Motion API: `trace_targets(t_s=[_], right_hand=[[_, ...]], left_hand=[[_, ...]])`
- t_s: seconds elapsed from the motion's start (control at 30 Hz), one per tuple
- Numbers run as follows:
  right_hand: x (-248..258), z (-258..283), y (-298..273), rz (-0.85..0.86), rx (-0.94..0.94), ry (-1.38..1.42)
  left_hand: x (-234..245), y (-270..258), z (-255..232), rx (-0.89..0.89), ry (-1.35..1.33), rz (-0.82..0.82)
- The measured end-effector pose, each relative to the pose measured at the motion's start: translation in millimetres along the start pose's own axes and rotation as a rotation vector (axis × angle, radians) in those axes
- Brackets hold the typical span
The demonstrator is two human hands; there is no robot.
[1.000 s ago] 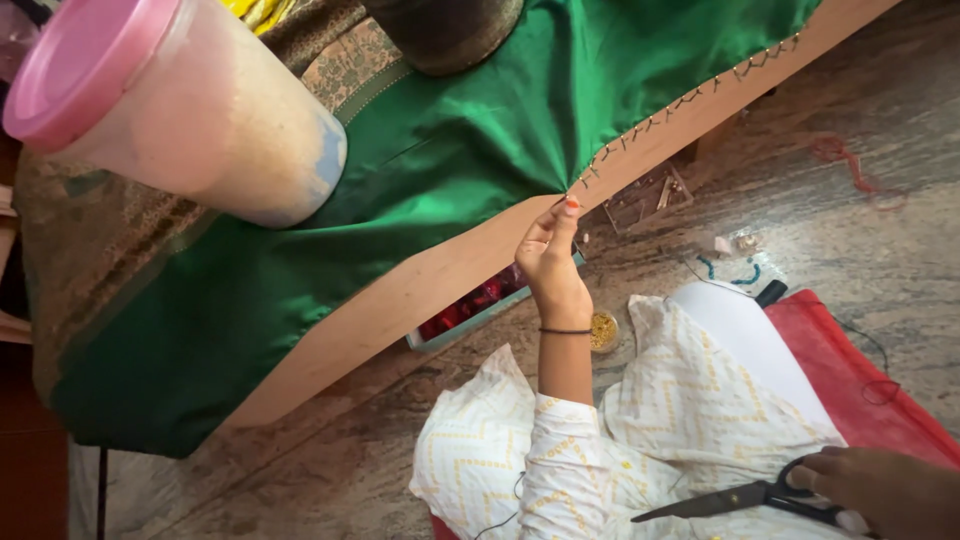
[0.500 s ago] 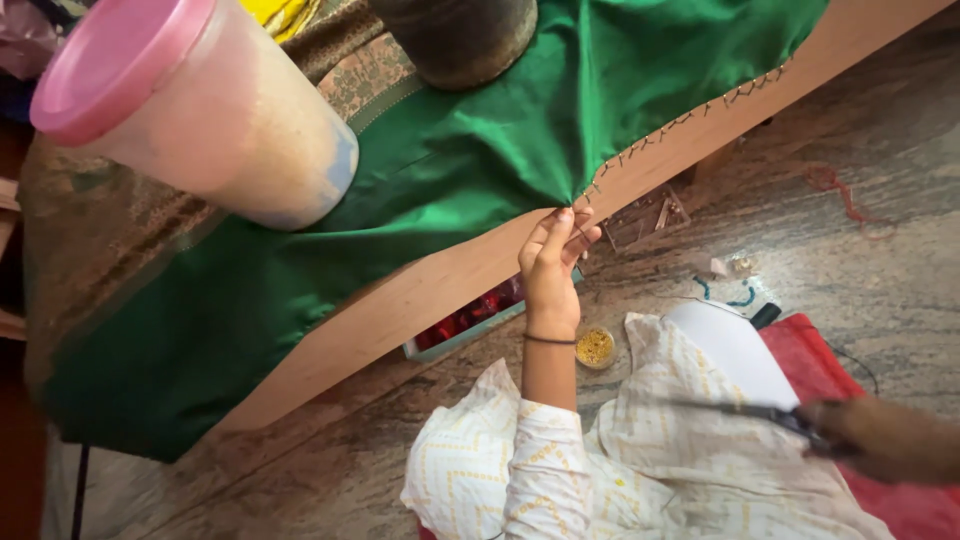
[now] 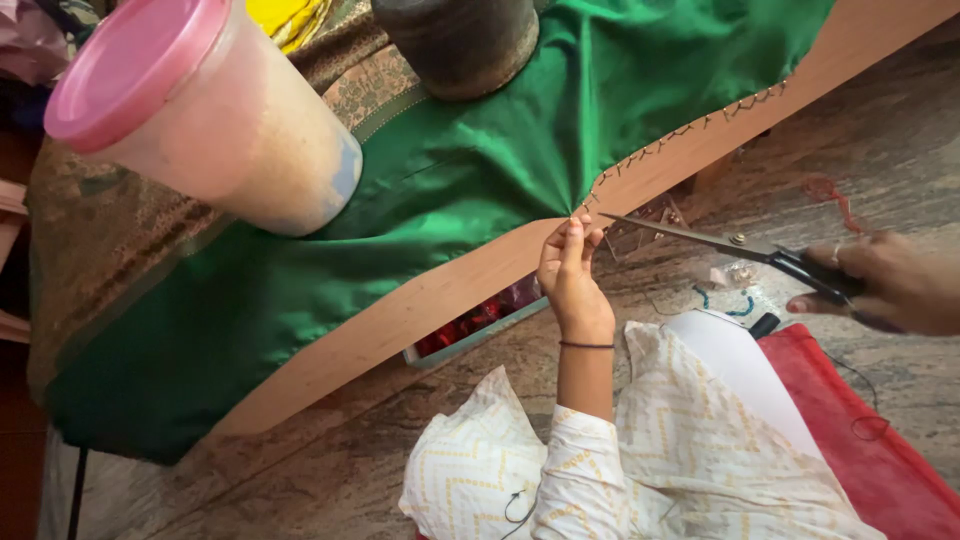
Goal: Sew decorative tassels and beads onto the edge of a piece of green fabric.
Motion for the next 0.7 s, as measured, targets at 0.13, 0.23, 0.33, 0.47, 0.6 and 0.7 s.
trace_targets(t_s=[0.13,0.23,0.33,0.47,0.6,0.7], right_hand=[[8.4,-5.8,12.6,0.125,-0.033,-0.068],[29.1,13.7,10.8,0.131,-0.01,-0.142],[37.8,22.1,12.1,0.172,-0.042,-0.193],[52.1,29.4,15.7,0.032,0.074,-0.173],[49.0,29.7,24.0,0.068,0.045,-0.22],[55.7,40.9,24.8,0.105,0.032,-0.262]], left_hand=[[1.6,4.9,-4.1,-0.034,0.005,-0.013],[0.1,1.4,-12.3,-0.03,0.092,-0.002],[1.9,-3.9,-15.5,-0.035,0.203,0.034],[6.5,-11.1,-21.0,-0.064,0.244,0.072],[13.0,-10.6,-20.1,-0.04,0.235,0.071],[15.2,-8.0,-20.4,-0.058,0.225,0.087]])
Point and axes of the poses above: each hand's wrist, its own y-axis towards the middle knuckle, its own x-axis out of the back of the hand, z = x × y, the point moved 10 cm from there along y, towards the middle knuckle, and after that the axes turned 3 degrees about -x, right-handed, at the moved point
